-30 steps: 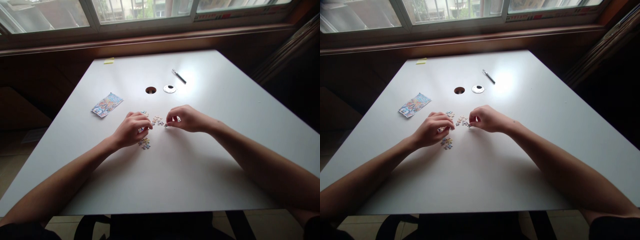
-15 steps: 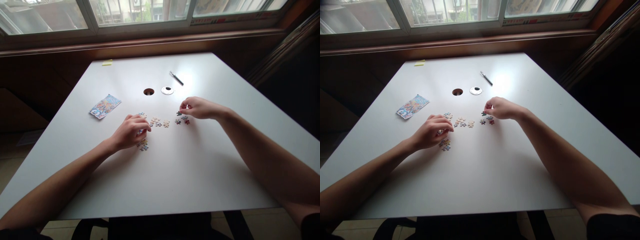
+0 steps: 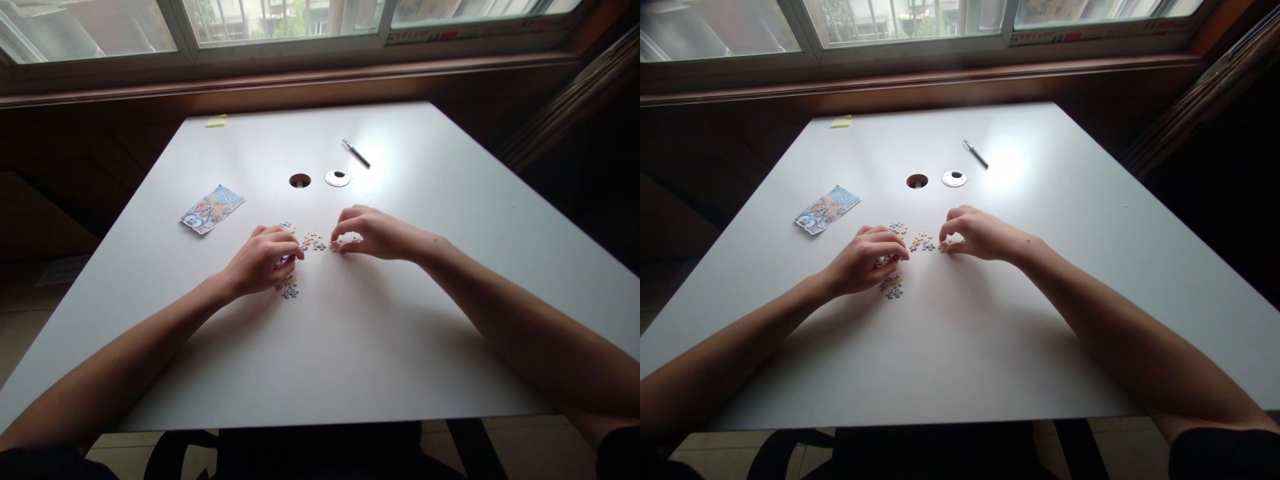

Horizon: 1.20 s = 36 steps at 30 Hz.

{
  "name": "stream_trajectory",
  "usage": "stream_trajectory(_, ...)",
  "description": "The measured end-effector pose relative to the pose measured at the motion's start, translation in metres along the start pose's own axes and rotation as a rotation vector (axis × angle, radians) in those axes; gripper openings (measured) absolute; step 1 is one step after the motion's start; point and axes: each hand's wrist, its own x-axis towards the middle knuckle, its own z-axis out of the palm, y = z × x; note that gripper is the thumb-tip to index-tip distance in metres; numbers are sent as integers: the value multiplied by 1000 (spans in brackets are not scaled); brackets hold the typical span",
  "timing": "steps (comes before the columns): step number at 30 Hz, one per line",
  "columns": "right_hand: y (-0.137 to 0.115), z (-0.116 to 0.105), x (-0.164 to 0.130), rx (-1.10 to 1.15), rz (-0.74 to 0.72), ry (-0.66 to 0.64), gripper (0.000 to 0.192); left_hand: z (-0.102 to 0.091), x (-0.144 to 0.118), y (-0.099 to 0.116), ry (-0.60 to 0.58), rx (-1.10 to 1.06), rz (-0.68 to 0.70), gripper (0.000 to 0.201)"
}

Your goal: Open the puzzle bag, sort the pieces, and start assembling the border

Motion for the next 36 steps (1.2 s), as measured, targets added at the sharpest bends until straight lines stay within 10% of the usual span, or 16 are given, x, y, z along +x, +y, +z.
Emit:
stream_trajectory(9,-15,12,4,106,118,132,22,-1,2,1,37,12,-28,20)
stream_trajectory(14,-36,14,8,222,229,-30,21,-7,3,-2,56,12,-72,18)
stream_trajectory(23,-61,58,3,-65,-57,128,16,-28,8,-7,182,-10,-44,17)
stream_trajectory(36,-1,16,0,-223,66,96,12,-29,-60,4,176,56,12,22)
